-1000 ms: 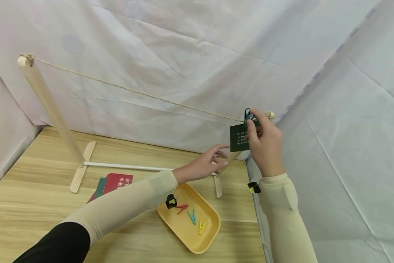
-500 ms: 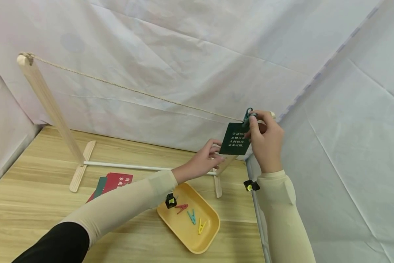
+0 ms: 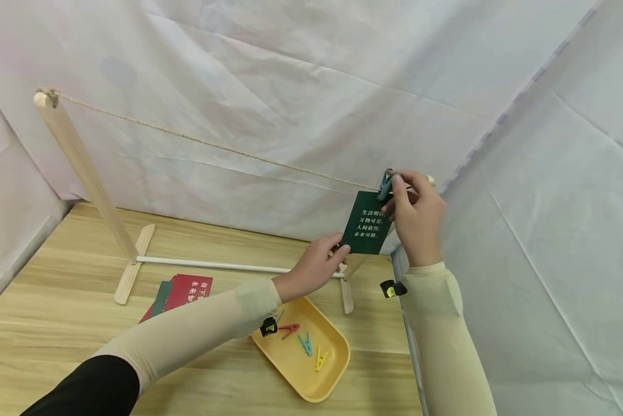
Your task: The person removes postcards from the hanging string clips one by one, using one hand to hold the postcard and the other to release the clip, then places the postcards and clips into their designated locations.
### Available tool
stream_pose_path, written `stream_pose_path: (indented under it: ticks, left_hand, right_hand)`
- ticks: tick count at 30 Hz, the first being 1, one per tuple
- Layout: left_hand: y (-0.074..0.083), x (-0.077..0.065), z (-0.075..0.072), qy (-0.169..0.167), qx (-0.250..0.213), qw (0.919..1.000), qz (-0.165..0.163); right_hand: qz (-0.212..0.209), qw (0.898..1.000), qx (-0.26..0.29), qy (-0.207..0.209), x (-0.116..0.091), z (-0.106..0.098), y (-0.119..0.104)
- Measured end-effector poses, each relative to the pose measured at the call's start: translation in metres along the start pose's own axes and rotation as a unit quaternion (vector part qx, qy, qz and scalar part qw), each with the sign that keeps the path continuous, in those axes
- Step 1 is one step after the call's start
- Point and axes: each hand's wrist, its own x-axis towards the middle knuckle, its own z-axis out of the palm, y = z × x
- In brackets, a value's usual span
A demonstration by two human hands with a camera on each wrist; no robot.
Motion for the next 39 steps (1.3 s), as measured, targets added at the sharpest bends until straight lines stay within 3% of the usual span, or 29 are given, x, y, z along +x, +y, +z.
stream_pose_path:
  ticks: [9,19,29,39]
  left_hand:
    - [-0.002,-0.005,-0.006,0.003,-0.003,0.9999,-0.015]
    - [-0.005,-0.006,-0.007,0.012,0.003,0.9996,-0.025]
    - [-0.011,-0.004,-0.010,0.009,0.008,0.9991,-0.039]
    - [-0.016,-0.004,-0.011,0.014,-0.002,0.9987,-0.049]
  right_hand:
    - [-0.002,0.997,0.076,0.013,0.006,0.009,0.001]
    - [0.040,0.978,0.205,0.024,0.010,0.012,0.000]
    - [0.020,0.967,0.247,0.066,0.011,0.018,-0.002]
    - [0.004,0.948,0.296,0.121,0.016,0.025,-0.005]
